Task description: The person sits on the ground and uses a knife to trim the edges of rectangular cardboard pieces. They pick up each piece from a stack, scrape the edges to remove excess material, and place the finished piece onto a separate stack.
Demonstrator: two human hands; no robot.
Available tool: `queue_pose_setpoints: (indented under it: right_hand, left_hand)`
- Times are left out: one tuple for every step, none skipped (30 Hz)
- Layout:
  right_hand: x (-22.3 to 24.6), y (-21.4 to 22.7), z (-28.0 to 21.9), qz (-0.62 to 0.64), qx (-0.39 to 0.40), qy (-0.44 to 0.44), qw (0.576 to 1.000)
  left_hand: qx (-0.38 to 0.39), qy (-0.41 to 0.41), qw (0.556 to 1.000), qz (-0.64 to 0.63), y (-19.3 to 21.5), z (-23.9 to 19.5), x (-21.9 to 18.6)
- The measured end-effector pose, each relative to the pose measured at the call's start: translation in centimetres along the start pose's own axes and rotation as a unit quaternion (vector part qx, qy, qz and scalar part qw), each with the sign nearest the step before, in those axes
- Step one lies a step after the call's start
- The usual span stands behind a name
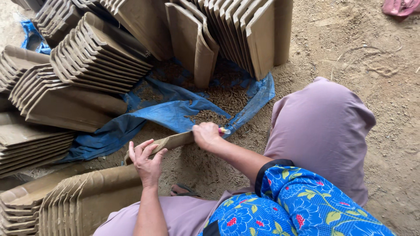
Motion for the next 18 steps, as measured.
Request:
queue_pose_setpoints:
  right_hand:
    - [-2.0,-3.1,0.8,-0.001,-0.001,0.002,1.0]
    - [-4.8,-6.8,1.4,-0.036,0.034,-0.041,0.998]
    - [-7.6,-10.5,2.1,-0.072,0.068,-0.083,0.992]
    - [-10.1,-14.4,1.3,-0.07,0.067,-0.085,0.992]
    - [-11.2,-15.4,0.6,-0.169,-0.101,-0.032,0.98]
    - [-11.7,-17.0,-1.4,-0.263,-0.265,0.024,0.927]
    - [-11.1,-14.5,-1.9,-0.262,-0.265,0.023,0.928]
    - [-14.4,-15.8,-1.4,-0.079,-0.025,-0.121,0.989]
    - [-15.4,-18.1,-3.5,0.112,0.215,-0.249,0.938]
    - [-15.0,-16.8,-3.2,0.11,0.214,-0.247,0.938]
    - [-14.9,-15.5,-3.1,0.243,0.162,-0.308,0.906]
    - [-14.5,-14.6,-3.3,0.371,0.108,-0.359,0.85]
    - [-12.8,-11.8,-3.8,0.369,0.112,-0.357,0.851]
    - [-11.2,-9.2,-4.6,0.387,0.118,-0.363,0.839]
    - [-9.6,-6.5,-5.5,0.405,0.124,-0.369,0.827]
    - [-10.4,-11.2,-4.7,0.402,0.123,-0.369,0.829]
    - [-11.3,-15.9,-4.0,0.382,0.136,-0.365,0.838]
    - [-12.0,-20.6,-3.3,0.362,0.15,-0.36,0.847]
  left_hand:
    - [-0.002,0.0,1.0,0.0,-0.1,-0.1,0.0]
    - [-0.001,0.0,1.0,-0.002,-0.2,-0.2,0.0]
    - [0.001,-0.001,1.0,-0.005,-0.4,-0.3,0.0]
    - [0.002,-0.003,1.0,-0.005,-0.2,-0.2,-0.8]
    - [0.014,-0.003,1.0,-0.005,-0.4,-0.2,-1.5]
    - [0.028,-0.002,1.0,-0.005,-0.5,-0.4,-2.2]
    - [0.029,-0.002,1.0,-0.005,-0.5,-0.5,-2.9]
    - [0.034,-0.004,0.999,-0.014,-0.6,-0.6,-3.7]
    - [0.039,-0.005,0.999,-0.024,-0.7,-0.7,-4.4]
    - [0.037,-0.005,0.999,-0.024,-0.2,-0.1,-6.2]
    - [-0.009,0.089,0.989,-0.116,1.1,0.4,-6.2]
    - [-0.056,0.183,0.96,-0.204,2.3,0.3,-6.0]
    - [-0.059,0.186,0.96,-0.203,1.1,0.0,-2.4]
    - [-0.13,0.319,0.887,-0.308,0.0,-1.8,3.6]
    - [-0.199,0.438,0.779,-0.401,-1.7,-4.3,9.1]
    - [-0.2,0.438,0.778,-0.404,-2.0,-3.8,9.0]
    - [-0.186,0.5,0.731,-0.425,-3.2,-4.2,9.4]
    - [-0.172,0.559,0.679,-0.443,-4.3,-4.7,9.6]
Point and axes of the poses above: each hand's wrist, its own z-axis towards the middle knuckle, its own y-axis out of the back of the hand, x = y × z, the point moved 9 cm from there along z, towards the middle knuckle, and after that the axes turned 4 degrees about y, right-handed, at the moved point
